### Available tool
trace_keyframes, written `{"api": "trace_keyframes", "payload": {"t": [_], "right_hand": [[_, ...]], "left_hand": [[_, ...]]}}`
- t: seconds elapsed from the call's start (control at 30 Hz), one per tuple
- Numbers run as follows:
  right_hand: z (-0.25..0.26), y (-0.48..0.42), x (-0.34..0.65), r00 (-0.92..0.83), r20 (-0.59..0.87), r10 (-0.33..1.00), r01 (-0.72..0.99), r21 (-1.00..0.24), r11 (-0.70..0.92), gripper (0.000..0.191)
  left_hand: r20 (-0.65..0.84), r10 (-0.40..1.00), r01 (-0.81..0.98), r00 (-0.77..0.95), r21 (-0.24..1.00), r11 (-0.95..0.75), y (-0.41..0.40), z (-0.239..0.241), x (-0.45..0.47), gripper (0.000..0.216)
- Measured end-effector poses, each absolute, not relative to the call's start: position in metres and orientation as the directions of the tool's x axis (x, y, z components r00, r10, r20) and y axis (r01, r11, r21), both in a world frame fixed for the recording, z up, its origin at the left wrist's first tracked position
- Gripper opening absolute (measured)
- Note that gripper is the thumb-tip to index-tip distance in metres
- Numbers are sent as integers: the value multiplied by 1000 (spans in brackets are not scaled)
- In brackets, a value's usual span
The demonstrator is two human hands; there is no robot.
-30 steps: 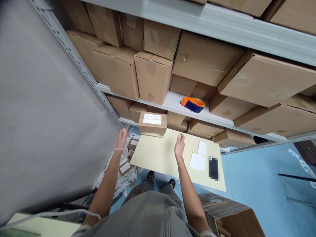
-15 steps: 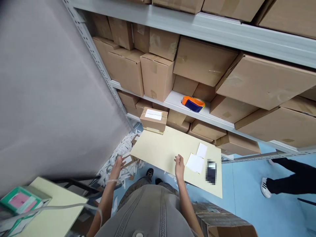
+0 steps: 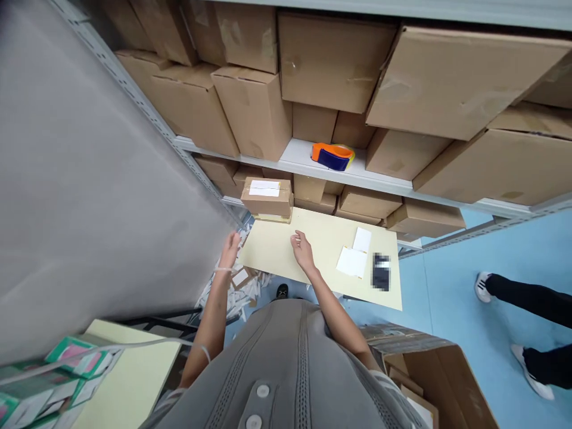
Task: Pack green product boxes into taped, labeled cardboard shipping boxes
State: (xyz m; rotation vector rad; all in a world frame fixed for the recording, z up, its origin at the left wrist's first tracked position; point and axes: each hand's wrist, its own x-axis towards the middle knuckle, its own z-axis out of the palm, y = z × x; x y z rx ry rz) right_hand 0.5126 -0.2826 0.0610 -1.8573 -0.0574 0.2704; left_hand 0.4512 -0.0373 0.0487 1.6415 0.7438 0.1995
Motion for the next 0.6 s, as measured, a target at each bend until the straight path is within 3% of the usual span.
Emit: {"api": "trace_keyframes", "payload": {"t": [0.23, 0.43, 0.6], "right_hand": [[78, -264, 550, 990, -100, 102, -64, -951, -304, 40], [65, -241, 572, 989, -90, 118, -33, -909, -415, 46], [53, -221, 602, 983, -75, 166, 16, -873, -487, 64]], "left_hand": [[-79, 599, 220, 797, 961, -166, 5, 70, 548, 53], [-131, 600, 284, 789, 944, -167, 23, 56, 605, 69], [-183, 557, 315, 810, 937, -151, 31, 39, 624, 68]]}}
